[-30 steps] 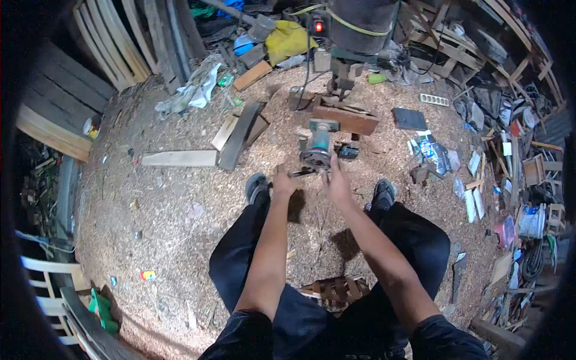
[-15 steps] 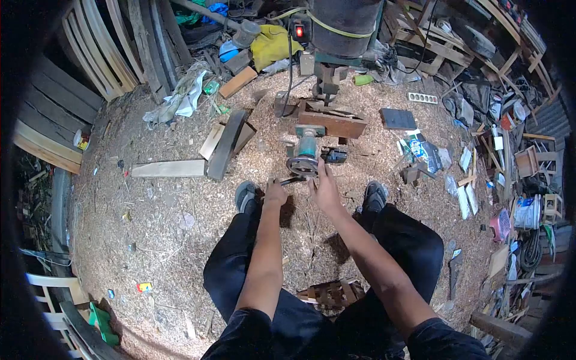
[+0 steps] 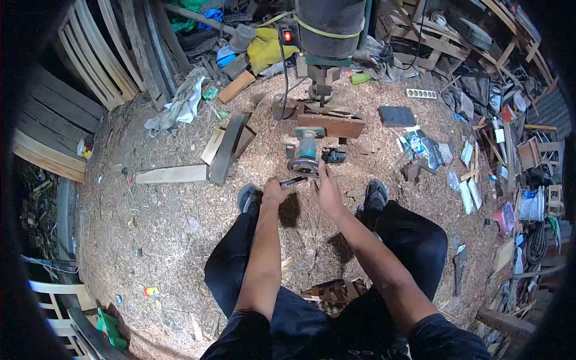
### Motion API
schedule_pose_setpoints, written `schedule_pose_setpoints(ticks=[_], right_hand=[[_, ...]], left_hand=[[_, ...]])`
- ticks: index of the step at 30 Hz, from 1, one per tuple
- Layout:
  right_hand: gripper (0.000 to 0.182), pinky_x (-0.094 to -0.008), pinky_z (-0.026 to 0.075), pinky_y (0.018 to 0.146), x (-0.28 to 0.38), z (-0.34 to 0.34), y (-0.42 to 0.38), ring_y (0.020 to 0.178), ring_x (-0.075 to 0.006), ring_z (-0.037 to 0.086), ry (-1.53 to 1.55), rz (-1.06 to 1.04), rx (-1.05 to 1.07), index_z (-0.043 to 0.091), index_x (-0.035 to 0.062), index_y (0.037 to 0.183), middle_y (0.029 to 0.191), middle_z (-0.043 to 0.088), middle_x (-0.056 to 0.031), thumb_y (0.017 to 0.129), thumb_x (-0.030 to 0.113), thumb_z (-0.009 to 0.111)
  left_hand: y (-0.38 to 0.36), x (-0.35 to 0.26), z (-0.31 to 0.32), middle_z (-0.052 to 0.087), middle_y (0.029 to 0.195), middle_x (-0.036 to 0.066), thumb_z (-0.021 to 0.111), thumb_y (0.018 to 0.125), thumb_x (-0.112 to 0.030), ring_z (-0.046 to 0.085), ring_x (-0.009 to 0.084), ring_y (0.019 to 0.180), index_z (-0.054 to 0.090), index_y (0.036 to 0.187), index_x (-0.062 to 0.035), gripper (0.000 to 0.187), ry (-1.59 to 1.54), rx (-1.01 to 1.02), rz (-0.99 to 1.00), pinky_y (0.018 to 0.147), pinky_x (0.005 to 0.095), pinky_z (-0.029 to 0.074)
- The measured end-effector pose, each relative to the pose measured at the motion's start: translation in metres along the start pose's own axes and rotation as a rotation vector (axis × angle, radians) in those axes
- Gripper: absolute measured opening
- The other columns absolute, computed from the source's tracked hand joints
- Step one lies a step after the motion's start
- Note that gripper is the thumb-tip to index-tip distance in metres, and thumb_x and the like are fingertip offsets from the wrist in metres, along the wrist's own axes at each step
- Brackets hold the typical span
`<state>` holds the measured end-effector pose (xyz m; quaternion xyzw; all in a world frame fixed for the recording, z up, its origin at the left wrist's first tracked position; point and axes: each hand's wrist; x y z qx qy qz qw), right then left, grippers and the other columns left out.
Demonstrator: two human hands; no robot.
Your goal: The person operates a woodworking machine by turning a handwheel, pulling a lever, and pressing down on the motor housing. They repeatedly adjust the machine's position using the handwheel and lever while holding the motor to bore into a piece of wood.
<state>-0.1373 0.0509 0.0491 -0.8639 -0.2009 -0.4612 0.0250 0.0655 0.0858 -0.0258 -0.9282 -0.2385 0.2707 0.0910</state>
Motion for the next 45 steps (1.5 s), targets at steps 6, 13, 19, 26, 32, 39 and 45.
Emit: schedule_pose_setpoints(ticks=[6,13,19,26,32,39,45], right_hand=[[0.071,-0.0484,0.047,0.101,-0.004,-0.007,-0.003,0.118,-0.0503,0.053,-0.087,0.021,0.008,0.027,-0.0045,0.151,0.136,0.047,-0.0353,0.090,0.007,0.061],[0.068,-0.0518,0.048,0.097,-0.014,-0.008,-0.004,0.116,-0.0527,0.053,-0.117,-0.043,-0.028,0.025,-0.0001,0.153,0.135,0.046,-0.0349,0.096,0.014,0.058],[0.067,-0.0514,0.048,0.098,-0.009,-0.012,-0.002,0.115,-0.0524,0.053,-0.114,-0.010,0.000,0.025,-0.0005,0.152,0.135,0.046,-0.0345,0.094,0.012,0.057],[0.066,-0.0489,0.046,0.101,-0.014,-0.013,-0.001,0.118,-0.0512,0.053,-0.081,-0.053,-0.052,0.033,-0.0063,0.147,0.131,0.051,-0.0359,0.088,0.005,0.060],[0.069,-0.0468,0.043,0.105,-0.022,-0.018,-0.004,0.120,-0.0485,0.053,-0.056,-0.073,-0.041,0.034,-0.0060,0.148,0.130,0.052,-0.0339,0.085,0.000,0.061],[0.072,-0.0472,0.042,0.109,-0.025,-0.013,-0.001,0.125,-0.0510,0.048,-0.053,-0.041,0.005,0.028,-0.0026,0.151,0.137,0.046,-0.0365,0.087,0.005,0.061],[0.068,-0.0479,0.043,0.106,-0.027,-0.010,0.002,0.121,-0.0506,0.050,-0.034,-0.048,-0.010,0.034,-0.0025,0.148,0.133,0.048,-0.0360,0.088,0.007,0.062]], left_hand=[[-0.025,-0.038,-0.027,0.066,0.110,0.027,0.074,0.080,-0.022,0.062,0.0416,0.109,0.066,0.111,0.0041,0.041,-0.063,-0.003,0.007,0.099,0.0448,0.049],[-0.027,-0.050,-0.021,0.065,0.111,0.028,0.074,0.080,-0.019,0.066,0.0416,0.102,0.068,0.103,0.0043,0.033,-0.011,-0.077,0.056,0.093,0.0467,0.054],[-0.027,-0.049,-0.016,0.064,0.112,0.025,0.072,0.082,-0.019,0.066,0.0404,0.104,0.069,0.106,0.0027,0.032,0.003,-0.108,0.073,0.093,0.0466,0.055],[-0.034,-0.073,-0.020,0.067,0.113,0.026,0.072,0.079,-0.017,0.067,0.0403,0.104,0.072,0.102,0.0004,0.029,-0.046,-0.080,0.107,0.091,0.0472,0.055],[-0.036,-0.070,-0.016,0.070,0.096,0.027,0.072,0.077,-0.015,0.068,0.0429,0.094,0.073,0.097,0.0022,0.027,-0.125,-0.161,0.081,0.088,0.0479,0.056],[-0.027,-0.064,-0.007,0.069,0.097,0.029,0.073,0.074,-0.014,0.068,0.0427,0.095,0.073,0.094,0.0021,0.026,-0.071,-0.150,-0.015,0.088,0.0478,0.055],[-0.029,-0.062,-0.016,0.070,0.100,0.027,0.077,0.072,-0.018,0.068,0.0429,0.097,0.073,0.095,0.0025,0.031,-0.085,-0.124,-0.047,0.090,0.0478,0.054]])
Point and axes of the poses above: each hand's wrist, its own y-axis towards the middle knuckle, its own z-axis out of the palm, x = y × z
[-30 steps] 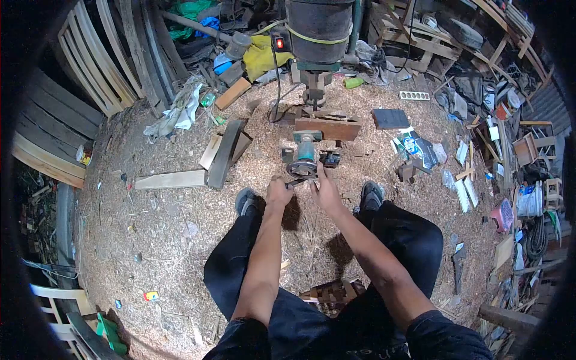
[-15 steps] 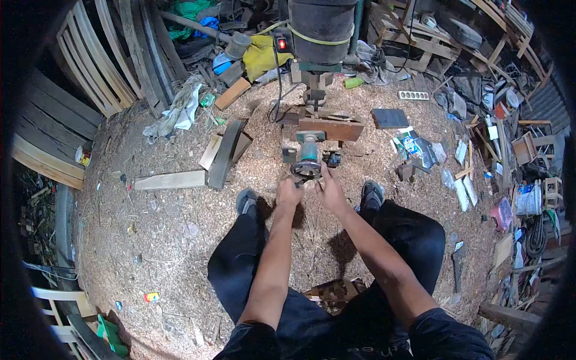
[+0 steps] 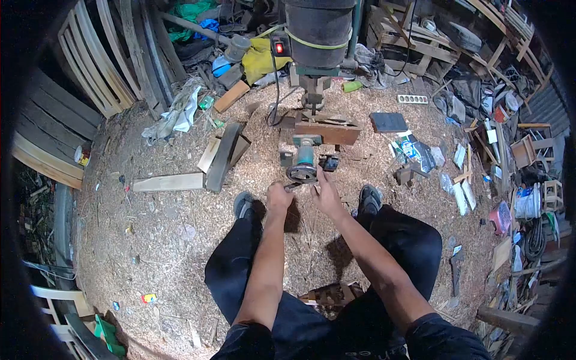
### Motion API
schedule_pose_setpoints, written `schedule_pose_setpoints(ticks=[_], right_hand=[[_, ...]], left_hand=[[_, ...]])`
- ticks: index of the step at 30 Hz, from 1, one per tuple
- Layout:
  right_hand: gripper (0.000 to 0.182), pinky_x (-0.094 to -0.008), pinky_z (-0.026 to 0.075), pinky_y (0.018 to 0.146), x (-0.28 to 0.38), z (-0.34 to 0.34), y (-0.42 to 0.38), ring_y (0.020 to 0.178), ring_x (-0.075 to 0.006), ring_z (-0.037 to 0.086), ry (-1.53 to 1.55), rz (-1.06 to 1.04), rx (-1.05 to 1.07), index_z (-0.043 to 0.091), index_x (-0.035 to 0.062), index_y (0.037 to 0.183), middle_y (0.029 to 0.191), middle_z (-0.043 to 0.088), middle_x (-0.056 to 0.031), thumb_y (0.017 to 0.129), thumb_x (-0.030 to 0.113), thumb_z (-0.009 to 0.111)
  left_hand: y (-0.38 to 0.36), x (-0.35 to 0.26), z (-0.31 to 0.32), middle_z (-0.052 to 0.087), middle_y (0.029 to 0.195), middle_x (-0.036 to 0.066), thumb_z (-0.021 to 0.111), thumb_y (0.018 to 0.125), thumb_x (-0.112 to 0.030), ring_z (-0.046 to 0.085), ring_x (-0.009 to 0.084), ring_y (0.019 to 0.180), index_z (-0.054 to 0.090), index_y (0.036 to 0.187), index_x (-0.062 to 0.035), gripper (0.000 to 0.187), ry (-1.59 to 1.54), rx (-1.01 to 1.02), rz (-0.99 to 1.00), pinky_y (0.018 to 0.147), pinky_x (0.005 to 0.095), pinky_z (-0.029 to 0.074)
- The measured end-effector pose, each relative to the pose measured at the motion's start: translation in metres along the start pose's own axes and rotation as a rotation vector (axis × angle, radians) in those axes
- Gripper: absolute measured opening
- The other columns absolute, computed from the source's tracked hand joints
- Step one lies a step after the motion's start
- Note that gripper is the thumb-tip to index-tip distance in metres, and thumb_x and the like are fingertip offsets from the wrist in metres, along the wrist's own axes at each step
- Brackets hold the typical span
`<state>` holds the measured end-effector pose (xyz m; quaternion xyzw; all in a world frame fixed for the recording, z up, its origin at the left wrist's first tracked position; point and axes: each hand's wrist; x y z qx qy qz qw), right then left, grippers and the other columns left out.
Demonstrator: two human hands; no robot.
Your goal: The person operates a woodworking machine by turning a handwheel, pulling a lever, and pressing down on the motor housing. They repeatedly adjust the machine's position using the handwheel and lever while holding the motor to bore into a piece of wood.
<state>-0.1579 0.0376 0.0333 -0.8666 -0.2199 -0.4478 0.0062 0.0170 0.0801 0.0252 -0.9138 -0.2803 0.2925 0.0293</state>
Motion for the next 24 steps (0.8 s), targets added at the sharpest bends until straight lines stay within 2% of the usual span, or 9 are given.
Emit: schedule_pose_setpoints(ticks=[4,6,10,14,18,21,22,23,24], right_hand=[[0.058,-0.0458,0.045,0.103,0.008,-0.017,0.007,0.119,-0.0469,0.054,0.048,-0.061,-0.012,0.044,-0.0036,0.142,0.132,0.051,-0.0338,0.090,0.012,0.063],[0.048,-0.0456,0.044,0.104,0.026,-0.041,0.044,0.120,-0.0441,0.056,0.016,-0.076,-0.280,0.052,-0.0062,0.135,0.130,0.055,-0.0314,0.095,0.020,0.061],[0.047,-0.0419,0.048,0.097,0.138,-0.154,0.138,0.111,-0.0328,0.061,0.350,-0.137,-0.536,0.050,-0.0045,0.137,0.127,0.058,-0.0253,0.099,0.022,0.058],[0.044,-0.0354,0.051,0.091,0.235,-0.248,0.234,0.105,-0.0269,0.065,0.401,-0.351,-0.754,0.056,-0.0060,0.126,0.114,0.065,-0.0201,0.098,0.027,0.061],[0.045,-0.0404,0.049,0.095,0.278,-0.295,0.317,0.106,-0.0343,0.064,0.344,-0.402,-0.863,0.057,-0.0063,0.125,0.113,0.065,-0.0238,0.094,0.026,0.063],[0.071,-0.0455,0.040,0.108,0.275,-0.320,0.383,0.126,-0.0422,0.052,0.143,-0.315,-0.820,0.043,-0.0101,0.138,0.130,0.054,-0.0312,0.089,0.035,0.067],[0.076,-0.0449,0.046,0.102,0.261,-0.320,0.421,0.120,-0.0412,0.058,0.002,-0.338,-0.968,0.045,-0.0100,0.133,0.125,0.059,-0.0316,0.084,0.040,0.073],[0.096,-0.0449,0.042,0.106,0.247,-0.325,0.457,0.128,-0.0429,0.052,0.088,-0.370,-0.868,0.037,-0.0139,0.139,0.130,0.056,-0.0345,0.081,0.053,0.075],[0.119,-0.0446,0.039,0.109,0.252,-0.331,0.458,0.133,-0.0433,0.048,0.173,-0.139,-0.690,0.028,-0.0168,0.144,0.136,0.051,-0.0368,0.075,0.069,0.074]], left_hand=[[0.003,0.006,-0.010,0.069,0.104,0.027,0.075,0.077,-0.018,0.067,0.0431,0.100,0.070,0.103,0.0041,0.035,0.004,0.012,-0.018,0.092,0.0489,0.053],[0.024,-0.012,-0.032,0.068,0.106,0.026,0.072,0.081,-0.019,0.065,0.0429,0.102,0.068,0.108,0.0042,0.035,-0.138,-0.178,0.048,0.093,0.0489,0.051],[0.022,-0.152,-0.168,0.062,0.116,0.022,0.065,0.091,-0.019,0.058,0.0406,0.111,0.061,0.119,0.0020,0.035,-0.512,-0.817,0.583,0.097,0.0470,0.045],[0.011,-0.303,-0.286,0.060,0.118,0.018,0.062,0.090,-0.015,0.056,0.0370,0.115,0.060,0.118,-0.0023,0.031,-0.465,-1.113,1.021,0.102,0.0448,0.040],[0.055,-0.377,-0.324,0.063,0.112,0.014,0.062,0.084,-0.016,0.059,0.0360,0.109,0.063,0.109,-0.0047,0.028,-0.380,-1.166,1.043,0.098,0.0455,0.043],[0.082,-0.387,-0.316,0.068,0.106,0.012,0.053,0.081,-0.016,0.064,0.0345,0.101,0.067,0.103,-0.0070,0.028,-0.348,-1.162,0.955,0.090,0.0448,0.047],[0.086,-0.388,-0.317,0.068,0.106,0.013,0.052,0.081,-0.017,0.064,0.0347,0.101,0.067,0.104,-0.0069,0.029,-0.344,-1.188,0.984,0.090,0.0446,0.047],[0.085,-0.387,-0.319,0.069,0.107,0.014,0.051,0.080,-0.017,0.064,0.0348,0.100,0.067,0.104,-0.0069,0.030,-0.334,-1.200,0.999,0.089,0.0444,0.047],[0.085,-0.386,-0.317,0.069,0.107,0.014,0.050,0.079,-0.017,0.065,0.0349,0.099,0.067,0.104,-0.0068,0.031,-0.323,-1.203,1.003,0.089,0.0443,0.048]])
Point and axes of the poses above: each hand's wrist, its own y-axis towards the middle knuckle, its own z-axis out of the palm, x = y × z
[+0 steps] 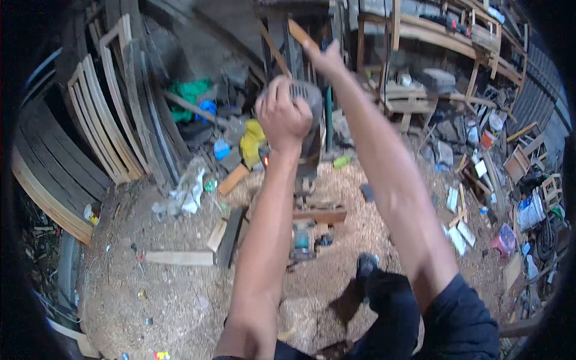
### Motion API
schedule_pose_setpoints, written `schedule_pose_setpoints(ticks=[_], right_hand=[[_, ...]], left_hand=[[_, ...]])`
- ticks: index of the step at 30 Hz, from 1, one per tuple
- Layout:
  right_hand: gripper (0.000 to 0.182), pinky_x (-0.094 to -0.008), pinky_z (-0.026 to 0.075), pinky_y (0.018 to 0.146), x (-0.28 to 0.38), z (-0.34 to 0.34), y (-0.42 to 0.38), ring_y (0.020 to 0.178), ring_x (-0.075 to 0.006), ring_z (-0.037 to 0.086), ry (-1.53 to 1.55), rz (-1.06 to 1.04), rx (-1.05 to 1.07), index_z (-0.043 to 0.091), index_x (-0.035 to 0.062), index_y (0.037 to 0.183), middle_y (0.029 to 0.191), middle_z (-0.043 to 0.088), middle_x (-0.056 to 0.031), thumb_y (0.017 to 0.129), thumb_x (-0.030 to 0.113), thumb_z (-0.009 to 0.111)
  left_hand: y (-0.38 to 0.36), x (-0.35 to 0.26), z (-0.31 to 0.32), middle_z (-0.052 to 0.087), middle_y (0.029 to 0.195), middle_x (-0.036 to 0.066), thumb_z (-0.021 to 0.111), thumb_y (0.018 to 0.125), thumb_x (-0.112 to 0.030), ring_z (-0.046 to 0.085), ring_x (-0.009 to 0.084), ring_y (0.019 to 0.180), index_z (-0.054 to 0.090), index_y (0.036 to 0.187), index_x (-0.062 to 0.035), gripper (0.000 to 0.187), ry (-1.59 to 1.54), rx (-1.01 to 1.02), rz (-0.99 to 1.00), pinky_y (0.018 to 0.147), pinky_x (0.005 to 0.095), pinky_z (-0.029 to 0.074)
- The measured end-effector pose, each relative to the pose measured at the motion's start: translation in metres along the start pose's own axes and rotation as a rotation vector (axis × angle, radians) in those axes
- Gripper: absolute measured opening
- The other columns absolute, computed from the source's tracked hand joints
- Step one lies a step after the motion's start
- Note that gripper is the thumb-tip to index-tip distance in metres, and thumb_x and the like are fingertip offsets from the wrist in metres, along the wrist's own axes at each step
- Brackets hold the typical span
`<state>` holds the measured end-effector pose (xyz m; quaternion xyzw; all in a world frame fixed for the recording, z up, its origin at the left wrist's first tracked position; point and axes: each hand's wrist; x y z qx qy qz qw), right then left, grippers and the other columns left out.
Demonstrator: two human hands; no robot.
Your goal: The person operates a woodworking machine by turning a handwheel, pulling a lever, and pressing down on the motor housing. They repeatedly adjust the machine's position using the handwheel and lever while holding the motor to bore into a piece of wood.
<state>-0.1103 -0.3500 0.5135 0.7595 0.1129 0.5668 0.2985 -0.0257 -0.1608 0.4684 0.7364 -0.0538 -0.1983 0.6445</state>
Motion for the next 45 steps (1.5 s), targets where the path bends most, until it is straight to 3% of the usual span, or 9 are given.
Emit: schedule_pose_setpoints(ticks=[4,9,15,19,23,26,27,34,45], right_hand=[[0.084,-0.0431,0.046,0.094,-0.010,0.020,0.038,0.098,-0.0398,0.063,-0.011,0.173,-0.096,0.067,-0.0069,0.115,0.102,0.066,-0.0265,0.093,0.071,0.044],[0.093,-0.0431,0.046,0.087,0.046,-0.038,-0.038,0.102,-0.0344,0.065,0.292,0.325,-0.103,0.071,-0.0102,0.098,0.101,0.069,-0.0267,0.088,0.079,0.045],[0.037,-0.0314,0.043,0.071,0.054,-0.104,-0.179,0.067,-0.0203,0.052,0.725,0.154,0.057,0.054,0.0073,0.073,0.077,0.059,-0.0071,0.099,0.032,0.047],[0.023,-0.0326,0.045,0.092,0.031,-0.167,-0.280,0.100,-0.0222,0.059,0.664,0.225,0.408,0.063,0.0005,0.090,0.100,0.066,-0.0163,0.092,0.019,0.050],[0.065,-0.0325,0.044,0.098,0.063,-0.199,-0.282,0.116,-0.0239,0.057,0.085,0.551,0.748,0.046,-0.0040,0.144,0.129,0.059,-0.0197,0.083,0.014,0.054],[0.045,-0.0422,0.051,0.060,0.096,-0.167,-0.245,0.076,-0.0293,0.067,-0.564,0.607,1.151,0.055,-0.0119,0.119,0.107,0.063,-0.0240,0.080,0.009,0.053],[0.039,-0.0480,0.055,0.075,0.097,-0.159,-0.245,0.094,-0.0360,0.071,-0.689,0.395,1.249,0.067,-0.0120,0.106,0.112,0.067,-0.0284,0.081,0.013,0.052],[0.025,-0.0451,0.050,0.052,0.031,-0.162,-0.288,0.058,-0.0281,0.066,-0.528,0.353,0.931,0.065,-0.0121,0.088,0.072,0.067,-0.0200,0.082,0.010,0.054],[0.027,-0.0436,0.053,0.076,0.023,-0.173,-0.342,0.083,-0.0363,0.071,-0.245,0.678,0.638,0.066,-0.0108,0.098,0.083,0.069,-0.0271,0.081,0.009,0.058]], left_hand=[[-0.003,0.006,0.005,0.070,0.098,0.013,0.048,0.079,-0.017,0.065,0.0348,0.092,0.069,0.096,-0.0086,0.028,-0.019,-0.050,0.012,0.084,0.0434,0.047],[-0.011,0.007,0.006,0.070,0.092,0.011,0.050,0.079,-0.016,0.066,0.0339,0.088,0.069,0.090,-0.0083,0.023,-0.021,-0.069,0.011,0.085,0.0422,0.047],[-0.025,0.010,0.006,0.071,0.089,0.010,0.050,0.079,-0.017,0.066,0.0328,0.086,0.070,0.087,-0.0098,0.022,-0.037,-0.089,0.026,0.085,0.0411,0.047],[-0.037,0.013,0.006,0.070,0.089,0.009,0.051,0.079,-0.017,0.066,0.0318,0.088,0.069,0.085,-0.0093,0.020,-0.029,-0.030,0.001,0.088,0.0411,0.046],[-0.046,0.015,0.002,0.069,0.092,0.010,0.052,0.079,-0.018,0.063,0.0302,0.096,0.068,0.088,-0.0085,0.021,-0.037,0.047,0.035,0.093,0.0436,0.042],[-0.045,0.013,-0.022,0.066,0.110,0.012,0.054,0.087,-0.025,0.056,0.0319,0.114,0.068,0.099,-0.0071,0.026,-0.062,0.189,0.070,0.102,0.0486,0.036],[-0.049,0.015,-0.028,0.065,0.115,0.011,0.054,0.090,-0.027,0.054,0.0320,0.118,0.067,0.103,-0.0074,0.028,-0.044,0.207,0.112,0.104,0.0491,0.035],[-0.068,0.017,-0.035,0.042,0.145,0.018,0.059,0.092,-0.039,0.028,0.0405,0.142,0.054,0.131,-0.0065,0.051,-0.014,0.337,0.081,0.116,0.0642,0.018],[-0.075,0.017,-0.035,0.039,0.147,0.017,0.060,0.094,-0.039,0.028,0.0419,0.143,0.056,0.130,-0.0117,0.045,-0.003,0.331,0.093,0.115,0.0646,0.017]])
Point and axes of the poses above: each hand's wrist, its own y-axis towards the middle knuckle, its own z-axis out of the palm, x = y × z
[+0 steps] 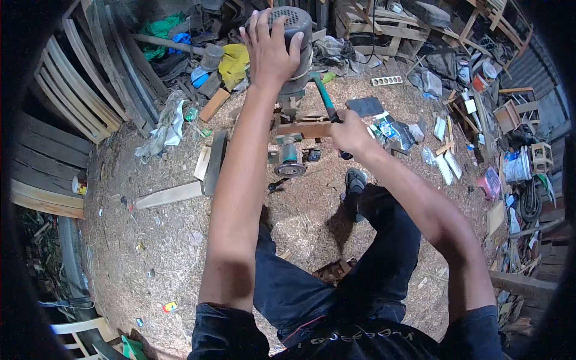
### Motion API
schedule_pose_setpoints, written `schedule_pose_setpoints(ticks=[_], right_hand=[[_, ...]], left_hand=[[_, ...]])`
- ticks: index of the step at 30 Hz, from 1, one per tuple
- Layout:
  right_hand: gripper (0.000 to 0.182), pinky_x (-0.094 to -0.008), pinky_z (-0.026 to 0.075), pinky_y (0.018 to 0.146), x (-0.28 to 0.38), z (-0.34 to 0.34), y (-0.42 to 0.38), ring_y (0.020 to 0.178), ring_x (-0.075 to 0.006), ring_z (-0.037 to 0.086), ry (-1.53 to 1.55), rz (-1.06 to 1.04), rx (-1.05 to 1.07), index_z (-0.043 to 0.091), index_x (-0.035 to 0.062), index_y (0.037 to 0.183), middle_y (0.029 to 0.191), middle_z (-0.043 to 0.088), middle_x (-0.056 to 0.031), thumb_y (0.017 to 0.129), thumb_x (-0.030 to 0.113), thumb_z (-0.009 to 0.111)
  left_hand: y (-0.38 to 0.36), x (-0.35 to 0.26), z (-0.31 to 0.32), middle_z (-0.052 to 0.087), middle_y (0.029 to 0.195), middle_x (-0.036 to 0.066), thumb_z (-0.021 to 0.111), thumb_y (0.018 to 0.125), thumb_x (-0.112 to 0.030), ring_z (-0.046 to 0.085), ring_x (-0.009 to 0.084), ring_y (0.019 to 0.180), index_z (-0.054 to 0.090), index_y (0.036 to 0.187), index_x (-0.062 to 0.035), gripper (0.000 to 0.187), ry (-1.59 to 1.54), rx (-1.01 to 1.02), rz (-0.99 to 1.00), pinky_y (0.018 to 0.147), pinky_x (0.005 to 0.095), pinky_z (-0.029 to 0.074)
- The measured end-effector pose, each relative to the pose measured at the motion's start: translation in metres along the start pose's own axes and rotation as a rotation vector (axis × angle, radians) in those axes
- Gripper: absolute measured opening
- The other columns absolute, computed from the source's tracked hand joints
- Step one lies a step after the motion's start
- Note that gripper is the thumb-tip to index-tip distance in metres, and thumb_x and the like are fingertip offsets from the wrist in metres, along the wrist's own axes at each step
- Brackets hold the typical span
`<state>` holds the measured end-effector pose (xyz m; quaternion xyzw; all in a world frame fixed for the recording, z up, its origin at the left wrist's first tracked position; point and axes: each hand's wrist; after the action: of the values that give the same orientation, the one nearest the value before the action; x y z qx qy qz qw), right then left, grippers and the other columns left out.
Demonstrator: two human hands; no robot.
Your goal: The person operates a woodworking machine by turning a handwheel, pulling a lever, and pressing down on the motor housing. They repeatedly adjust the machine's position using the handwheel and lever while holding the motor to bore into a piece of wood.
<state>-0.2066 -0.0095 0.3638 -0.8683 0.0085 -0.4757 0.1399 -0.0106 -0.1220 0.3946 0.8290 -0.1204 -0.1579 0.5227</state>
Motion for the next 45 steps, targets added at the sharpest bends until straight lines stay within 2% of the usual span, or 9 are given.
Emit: schedule_pose_setpoints(ticks=[8,12,15,16,22,25,30,37,45], right_hand=[[0.032,-0.0474,0.051,0.074,-0.073,0.036,0.012,0.080,-0.0442,0.067,0.016,-0.245,-0.114,0.062,-0.0039,0.114,0.084,0.067,-0.0279,0.085,0.008,0.057],[0.039,-0.0493,0.050,0.078,-0.064,0.039,-0.010,0.086,-0.0459,0.066,-0.042,-0.128,-0.095,0.058,-0.0009,0.124,0.084,0.065,-0.0279,0.086,0.009,0.058],[0.046,-0.0352,0.047,0.064,-0.093,0.058,-0.006,0.068,-0.0172,0.053,0.018,-0.268,-0.178,0.054,-0.0042,0.133,0.076,0.057,-0.0085,0.088,0.004,0.059],[0.047,-0.0497,0.050,0.079,-0.096,0.057,-0.008,0.086,-0.0470,0.065,-0.009,-0.290,-0.177,0.052,-0.0020,0.132,0.091,0.064,-0.0306,0.086,0.005,0.060],[0.059,-0.0537,0.050,0.078,-0.107,0.067,-0.013,0.087,-0.0498,0.064,-0.060,-0.297,-0.194,0.040,0.0007,0.143,0.089,0.064,-0.0322,0.088,0.006,0.058],[0.061,-0.0463,0.050,0.088,-0.110,0.072,-0.015,0.098,-0.0465,0.065,-0.061,-0.232,-0.192,0.040,0.0010,0.148,0.106,0.065,-0.0309,0.089,0.003,0.057],[0.065,-0.0466,0.048,0.091,-0.149,0.097,-0.014,0.105,-0.0477,0.061,-0.012,-0.146,-0.096,0.029,0.0001,0.151,0.117,0.060,-0.0332,0.092,0.003,0.055],[0.063,-0.0491,0.047,0.094,-0.206,0.135,0.014,0.108,-0.0497,0.058,-0.165,-0.470,-0.314,0.027,-0.0054,0.149,0.123,0.054,-0.0348,0.094,0.003,0.055],[0.066,-0.0513,0.044,0.100,-0.231,0.156,0.025,0.116,-0.0533,0.052,-0.176,-0.413,-0.295,0.018,-0.0056,0.152,0.131,0.050,-0.0369,0.095,0.005,0.052]], left_hand=[[-0.003,-0.001,0.001,0.041,0.144,0.018,0.062,0.093,-0.038,0.028,0.0420,0.142,0.057,0.127,-0.0116,0.044,-0.030,-0.013,-0.011,0.115,0.0658,0.016],[-0.007,-0.002,0.003,0.041,0.143,0.019,0.062,0.091,-0.038,0.027,0.0419,0.143,0.057,0.125,-0.0080,0.046,-0.035,-0.011,-0.028,0.116,0.0666,0.015],[-0.009,0.001,0.006,0.040,0.143,0.017,0.063,0.092,-0.037,0.027,0.0418,0.142,0.057,0.127,-0.0116,0.043,-0.033,-0.018,-0.015,0.115,0.0658,0.015],[-0.013,0.000,0.007,0.040,0.143,0.017,0.063,0.092,-0.037,0.027,0.0415,0.143,0.057,0.127,-0.0116,0.043,-0.038,-0.016,-0.017,0.115,0.0657,0.014],[-0.014,0.000,0.009,0.040,0.143,0.016,0.063,0.092,-0.036,0.026,0.0406,0.143,0.058,0.125,-0.0114,0.042,-0.041,-0.031,-0.006,0.116,0.0660,0.014],[-0.012,0.002,0.008,0.040,0.143,0.017,0.062,0.091,-0.037,0.027,0.0404,0.143,0.058,0.123,-0.0107,0.042,-0.040,-0.047,0.005,0.116,0.0671,0.014],[-0.028,-0.006,0.006,0.041,0.143,0.015,0.064,0.091,-0.036,0.028,0.0387,0.142,0.059,0.122,-0.0118,0.040,-0.052,-0.034,0.007,0.115,0.0660,0.014],[-0.023,0.005,0.015,0.045,0.136,0.015,0.065,0.091,-0.037,0.034,0.0361,0.137,0.062,0.118,-0.0121,0.037,-0.046,-0.050,0.014,0.117,0.0655,0.012],[-0.029,0.004,0.018,0.046,0.136,0.015,0.065,0.091,-0.037,0.035,0.0356,0.137,0.062,0.114,-0.0108,0.035,-0.056,-0.037,-0.018,0.117,0.0647,0.013]])
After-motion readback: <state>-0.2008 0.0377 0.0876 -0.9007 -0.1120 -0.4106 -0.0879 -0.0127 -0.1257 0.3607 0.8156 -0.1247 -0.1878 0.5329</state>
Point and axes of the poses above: each hand's wrist, its own y-axis towards the middle knuckle, its own z-axis out of the palm, x = y × z
